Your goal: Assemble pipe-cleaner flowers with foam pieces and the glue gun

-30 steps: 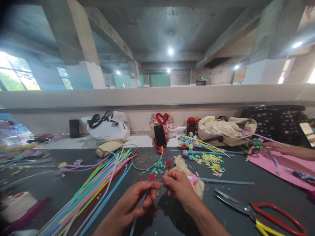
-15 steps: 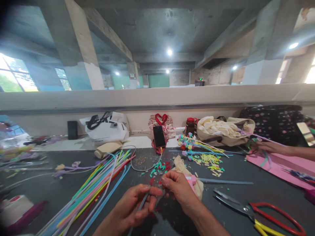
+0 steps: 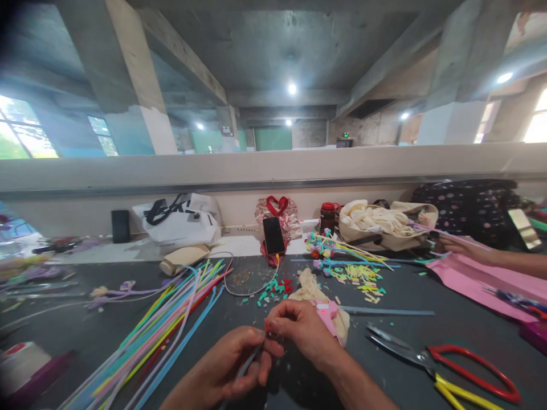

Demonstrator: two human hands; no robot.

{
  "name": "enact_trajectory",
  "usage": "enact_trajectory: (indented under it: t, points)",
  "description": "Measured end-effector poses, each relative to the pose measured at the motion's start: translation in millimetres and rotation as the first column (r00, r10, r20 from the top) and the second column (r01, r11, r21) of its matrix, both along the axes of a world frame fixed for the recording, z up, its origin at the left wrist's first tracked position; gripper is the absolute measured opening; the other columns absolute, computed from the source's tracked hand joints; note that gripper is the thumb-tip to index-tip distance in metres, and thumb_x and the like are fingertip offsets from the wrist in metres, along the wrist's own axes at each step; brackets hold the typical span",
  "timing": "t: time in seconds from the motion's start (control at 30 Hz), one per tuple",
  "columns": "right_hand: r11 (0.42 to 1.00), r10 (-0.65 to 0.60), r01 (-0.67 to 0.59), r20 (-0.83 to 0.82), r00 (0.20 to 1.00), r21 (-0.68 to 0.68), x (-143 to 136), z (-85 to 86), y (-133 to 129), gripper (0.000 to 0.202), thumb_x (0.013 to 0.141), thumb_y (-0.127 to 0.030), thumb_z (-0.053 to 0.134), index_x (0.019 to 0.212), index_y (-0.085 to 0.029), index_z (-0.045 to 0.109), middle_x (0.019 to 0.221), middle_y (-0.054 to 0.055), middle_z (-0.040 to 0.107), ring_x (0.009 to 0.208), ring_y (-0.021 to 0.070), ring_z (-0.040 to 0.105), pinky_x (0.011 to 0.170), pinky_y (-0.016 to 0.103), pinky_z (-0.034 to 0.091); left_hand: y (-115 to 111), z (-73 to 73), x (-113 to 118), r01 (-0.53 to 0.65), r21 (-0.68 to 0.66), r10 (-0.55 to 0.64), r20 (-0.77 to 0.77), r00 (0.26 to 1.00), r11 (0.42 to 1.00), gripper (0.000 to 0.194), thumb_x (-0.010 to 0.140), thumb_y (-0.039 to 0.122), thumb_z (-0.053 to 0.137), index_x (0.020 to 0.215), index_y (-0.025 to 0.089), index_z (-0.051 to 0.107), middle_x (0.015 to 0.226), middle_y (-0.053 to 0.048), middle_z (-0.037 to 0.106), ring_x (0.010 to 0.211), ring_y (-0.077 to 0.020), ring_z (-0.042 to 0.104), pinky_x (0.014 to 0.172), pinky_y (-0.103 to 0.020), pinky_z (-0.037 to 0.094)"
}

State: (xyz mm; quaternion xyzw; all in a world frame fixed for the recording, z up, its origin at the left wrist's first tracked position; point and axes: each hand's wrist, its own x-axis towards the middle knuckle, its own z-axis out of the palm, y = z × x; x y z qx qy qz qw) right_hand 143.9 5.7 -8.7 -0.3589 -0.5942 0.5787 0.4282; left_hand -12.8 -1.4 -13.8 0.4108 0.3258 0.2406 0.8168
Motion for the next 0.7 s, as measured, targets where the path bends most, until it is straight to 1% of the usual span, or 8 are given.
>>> enact_trajectory:
  t: [0.1, 0.17, 0.23, 0.3, 0.4, 0.5, 0.6, 0.7]
  points:
    - [0.996, -0.08, 0.081, 0.046, 0.996, -0.032, 1.0, -3.4, 3.0, 0.021, 0.065, -0.034, 0.06, 0.063, -0.014, 0.057, 0.055, -0.002, 0.054, 0.049, 0.0079, 0.045, 0.048, 0.019, 0.033, 0.4, -0.6, 0.8, -0.066, 0.079, 0.07, -0.052, 0.996, 0.995, 0.026, 0.068, 0.03, 0.048, 0.079, 0.008, 0.058, 0.057, -0.005, 0.062, 0.03, -0.0067, 0.046, 0.025, -0.014, 0.025]
    - [0.993, -0.1, 0.104, 0.077, 0.992, -0.056, 1.8, -5.4, 4.5, 0.022, 0.065, -0.036, 0.059, 0.061, -0.014, 0.056, 0.053, -0.003, 0.054, 0.045, 0.0069, 0.044, 0.044, 0.018, 0.031, 1.0, -2.0, 1.3, -0.129, 0.119, 0.139, -0.083, 0.987, 0.984, 0.024, 0.067, 0.033, 0.053, 0.076, 0.011, 0.055, 0.059, -0.004, 0.063, 0.035, -0.0074, 0.049, 0.027, -0.014, 0.028]
    - [0.991, -0.095, 0.104, 0.112, 0.989, -0.08, 2.3, -6.7, 5.1, 0.023, 0.066, -0.037, 0.058, 0.062, -0.014, 0.056, 0.05, -0.004, 0.052, 0.041, 0.0061, 0.042, 0.039, 0.017, 0.029, 1.8, -3.6, 1.9, -0.173, 0.147, 0.191, -0.124, 0.974, 0.974, 0.022, 0.065, 0.033, 0.057, 0.072, 0.012, 0.053, 0.057, -0.002, 0.061, 0.036, -0.0068, 0.049, 0.028, -0.013, 0.029]
    - [0.991, -0.093, 0.104, 0.123, 0.988, -0.082, 2.9, -6.8, 5.4, 0.023, 0.066, -0.037, 0.058, 0.064, -0.014, 0.057, 0.05, -0.003, 0.053, 0.041, 0.0063, 0.043, 0.036, 0.016, 0.026, 2.5, -4.6, 2.3, -0.186, 0.16, 0.211, -0.158, 0.965, 0.97, 0.02, 0.064, 0.031, 0.058, 0.07, 0.012, 0.054, 0.052, 0.0, 0.059, 0.033, -0.0054, 0.046, 0.028, -0.013, 0.028]
    - [0.986, -0.128, 0.135, 0.081, 0.989, -0.098, 5.2, -5.3, 7.6, 0.025, 0.065, -0.039, 0.058, 0.071, -0.014, 0.058, 0.052, -0.003, 0.055, 0.043, 0.0072, 0.046, 0.034, 0.016, 0.023, 3.6, -5.6, 2.0, -0.197, 0.17, 0.223, -0.151, 0.963, 0.965, 0.019, 0.066, 0.03, 0.057, 0.067, 0.011, 0.054, 0.048, 0.0, 0.058, 0.029, -0.0038, 0.042, 0.028, -0.013, 0.025]
    - [0.965, -0.209, 0.204, -0.012, 0.978, -0.164, 9.9, -5.0, 12.5, 0.03, 0.065, -0.042, 0.059, 0.078, -0.015, 0.057, 0.051, -0.004, 0.053, 0.038, 0.005, 0.041, 0.033, 0.016, 0.019, 4.8, -6.9, 1.2, -0.233, 0.15, 0.253, -0.127, 0.959, 0.961, 0.021, 0.065, 0.031, 0.057, 0.06, 0.012, 0.051, 0.045, 0.002, 0.056, 0.027, -0.0033, 0.04, 0.029, -0.014, 0.025]
    - [0.955, -0.243, 0.219, -0.105, 0.964, -0.2, 13.6, -5.5, 15.0, 0.029, 0.066, -0.042, 0.059, 0.074, -0.015, 0.055, 0.052, -0.005, 0.052, 0.036, 0.0026, 0.035, 0.034, 0.015, 0.017, 5.0, -8.3, 1.1, -0.251, 0.132, 0.267, -0.124, 0.956, 0.959, 0.019, 0.065, 0.03, 0.057, 0.061, 0.013, 0.05, 0.045, 0.002, 0.056, 0.027, -0.0038, 0.04, 0.029, -0.014, 0.025]
    - [0.966, -0.195, 0.166, -0.136, 0.971, -0.196, 13.9, -4.0, 11.7, 0.028, 0.068, -0.041, 0.058, 0.067, -0.014, 0.052, 0.055, -0.004, 0.053, 0.036, 0.0016, 0.035, 0.034, 0.014, 0.017, 3.9, -8.8, 1.7, -0.246, 0.149, 0.264, -0.115, 0.958, 0.958, 0.017, 0.067, 0.029, 0.055, 0.067, 0.013, 0.051, 0.048, 0.001, 0.059, 0.026, -0.004, 0.04, 0.028, -0.014, 0.025]
